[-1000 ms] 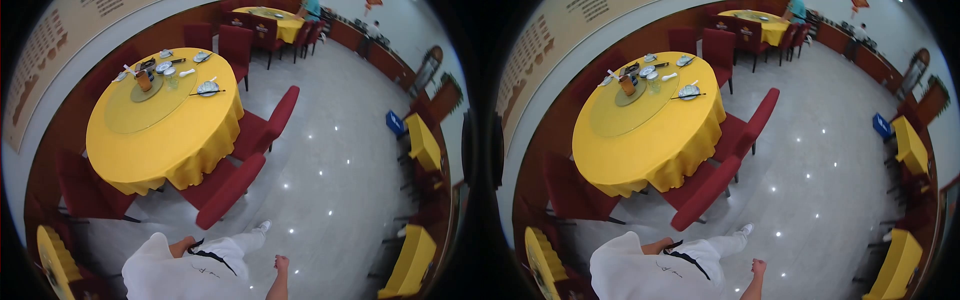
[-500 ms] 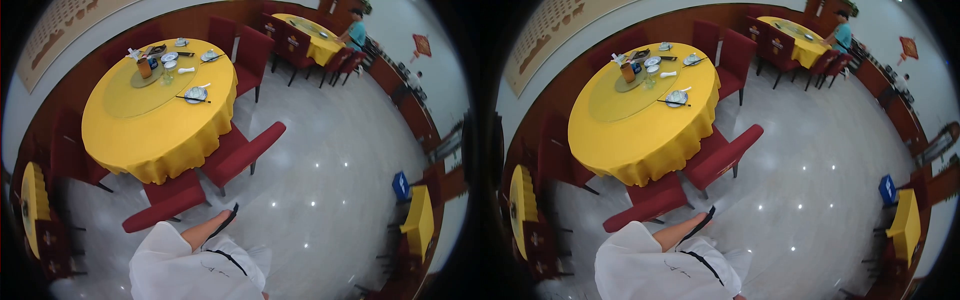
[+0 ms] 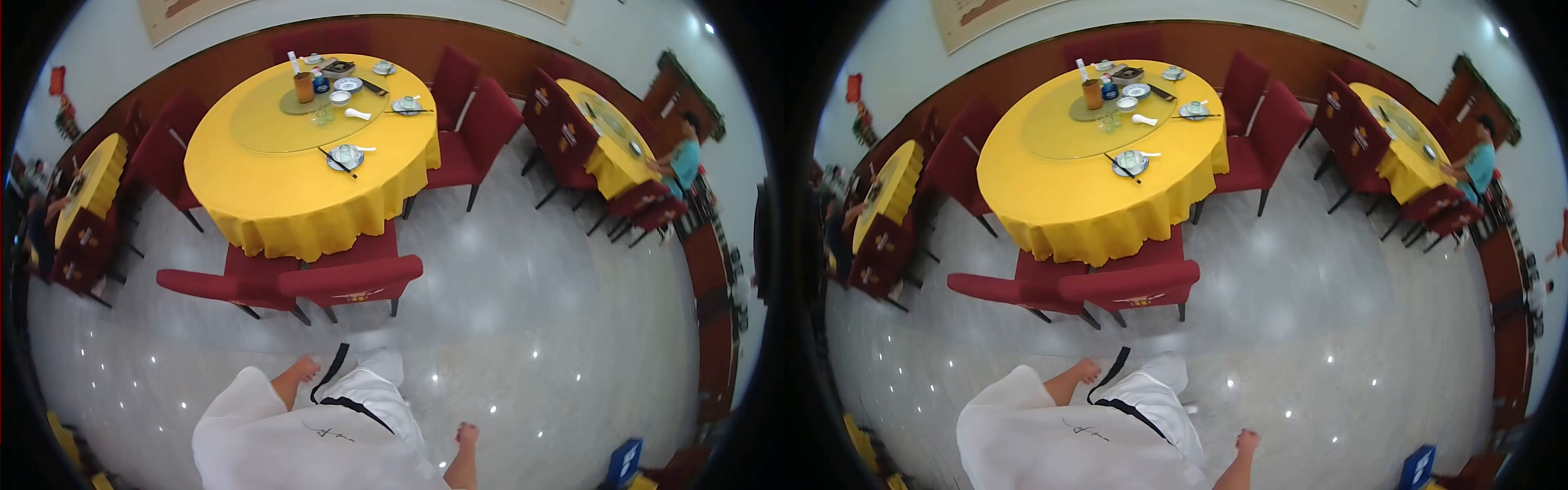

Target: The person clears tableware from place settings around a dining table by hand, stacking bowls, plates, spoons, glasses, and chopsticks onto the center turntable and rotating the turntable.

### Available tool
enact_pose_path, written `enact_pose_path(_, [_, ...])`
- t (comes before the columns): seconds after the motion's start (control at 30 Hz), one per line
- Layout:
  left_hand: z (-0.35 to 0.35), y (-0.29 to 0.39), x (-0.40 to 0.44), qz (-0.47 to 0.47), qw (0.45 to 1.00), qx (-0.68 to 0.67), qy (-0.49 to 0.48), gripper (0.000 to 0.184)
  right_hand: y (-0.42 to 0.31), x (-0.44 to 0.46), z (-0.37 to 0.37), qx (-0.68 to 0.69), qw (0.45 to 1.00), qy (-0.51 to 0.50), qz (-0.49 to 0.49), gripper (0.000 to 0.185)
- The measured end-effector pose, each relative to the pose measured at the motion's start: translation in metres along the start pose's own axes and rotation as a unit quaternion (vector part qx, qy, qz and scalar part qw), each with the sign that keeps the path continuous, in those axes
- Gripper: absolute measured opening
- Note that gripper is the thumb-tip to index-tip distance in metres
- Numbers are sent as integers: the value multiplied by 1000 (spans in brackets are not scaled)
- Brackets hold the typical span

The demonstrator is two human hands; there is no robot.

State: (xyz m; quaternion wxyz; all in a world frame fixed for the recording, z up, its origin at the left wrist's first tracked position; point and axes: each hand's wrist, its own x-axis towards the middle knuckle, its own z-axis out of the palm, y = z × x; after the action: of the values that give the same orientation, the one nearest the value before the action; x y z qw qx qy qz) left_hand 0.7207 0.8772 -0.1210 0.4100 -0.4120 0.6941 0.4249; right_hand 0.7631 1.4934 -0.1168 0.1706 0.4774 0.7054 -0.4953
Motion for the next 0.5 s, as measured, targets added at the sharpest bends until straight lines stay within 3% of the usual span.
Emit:
enact_pose_path(0.17, [73, 13, -31, -140, 974, -169, 47, 28, -240, 136, -25, -64, 991, -26, -114, 13])
enact_pose_path(0.3, [129, 104, -3, -177, 960, -207, 70, 23, -368, 198, 9, -112, 981, -80, -140, 14])
enact_pose_path(0.4, [167, 207, 52, -108, 975, -178, 77, 28, -415, 224, 29, -166, 959, -156, -166, 16])
enact_pose_path(0.43, [161, 264, 50, -24, 992, -97, 73, 33, -437, 234, 41, -179, 959, -157, -151, 16])
enact_pose_path(0.47, [172, 304, 91, 152, 969, 162, 104, 37, -450, 240, 41, -196, 959, -157, -130, 17])
enact_pose_path(0.5, [174, 361, 88, 157, 975, 116, 109, 38, -462, 248, 43, -210, 959, -158, -109, 18])
